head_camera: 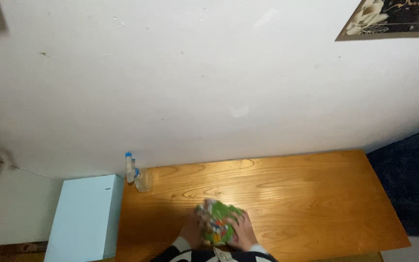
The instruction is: Wiping a wooden table using a spray bottle and a cloth.
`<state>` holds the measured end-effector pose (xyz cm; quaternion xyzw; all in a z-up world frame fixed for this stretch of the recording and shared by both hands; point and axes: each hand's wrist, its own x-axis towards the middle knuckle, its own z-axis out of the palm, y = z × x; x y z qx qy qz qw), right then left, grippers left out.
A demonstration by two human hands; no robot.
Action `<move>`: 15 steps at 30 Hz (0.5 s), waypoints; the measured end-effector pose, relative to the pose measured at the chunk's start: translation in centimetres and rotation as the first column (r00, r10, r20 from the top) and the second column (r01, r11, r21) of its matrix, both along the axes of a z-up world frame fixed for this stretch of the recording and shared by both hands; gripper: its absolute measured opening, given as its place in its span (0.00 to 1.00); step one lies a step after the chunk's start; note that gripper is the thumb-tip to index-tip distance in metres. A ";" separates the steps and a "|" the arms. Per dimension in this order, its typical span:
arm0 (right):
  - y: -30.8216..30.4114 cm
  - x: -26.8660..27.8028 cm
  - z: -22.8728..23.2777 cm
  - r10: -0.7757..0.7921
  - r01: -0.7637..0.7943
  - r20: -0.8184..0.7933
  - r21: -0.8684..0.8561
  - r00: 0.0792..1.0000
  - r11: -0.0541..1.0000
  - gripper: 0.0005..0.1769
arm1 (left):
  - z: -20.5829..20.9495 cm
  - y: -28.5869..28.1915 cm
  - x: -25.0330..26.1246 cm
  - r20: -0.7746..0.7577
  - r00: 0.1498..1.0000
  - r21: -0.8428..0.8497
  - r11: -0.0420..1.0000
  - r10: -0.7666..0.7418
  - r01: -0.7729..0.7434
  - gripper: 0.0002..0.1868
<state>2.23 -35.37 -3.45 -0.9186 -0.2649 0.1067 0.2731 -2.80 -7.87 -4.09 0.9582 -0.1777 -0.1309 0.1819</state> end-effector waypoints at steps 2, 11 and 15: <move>-4.5 -3.4 -5.7 -0.019 0.021 0.027 -0.050 0.999 0.999 0.47 | -3.8 -2.5 -2.0 0.122 0.985 -0.097 0.986 -0.120 0.133 0.33; -21.6 -5.7 -3.6 -0.474 0.484 0.096 -0.191 0.875 0.854 0.68 | -2.1 -19.0 9.1 0.203 0.788 -0.213 0.759 -0.581 0.615 0.47; -24.8 -0.5 -0.8 -0.669 0.677 0.122 -0.219 0.734 0.703 0.62 | -1.3 -27.1 17.2 0.137 0.734 -0.131 0.722 -0.665 0.679 0.50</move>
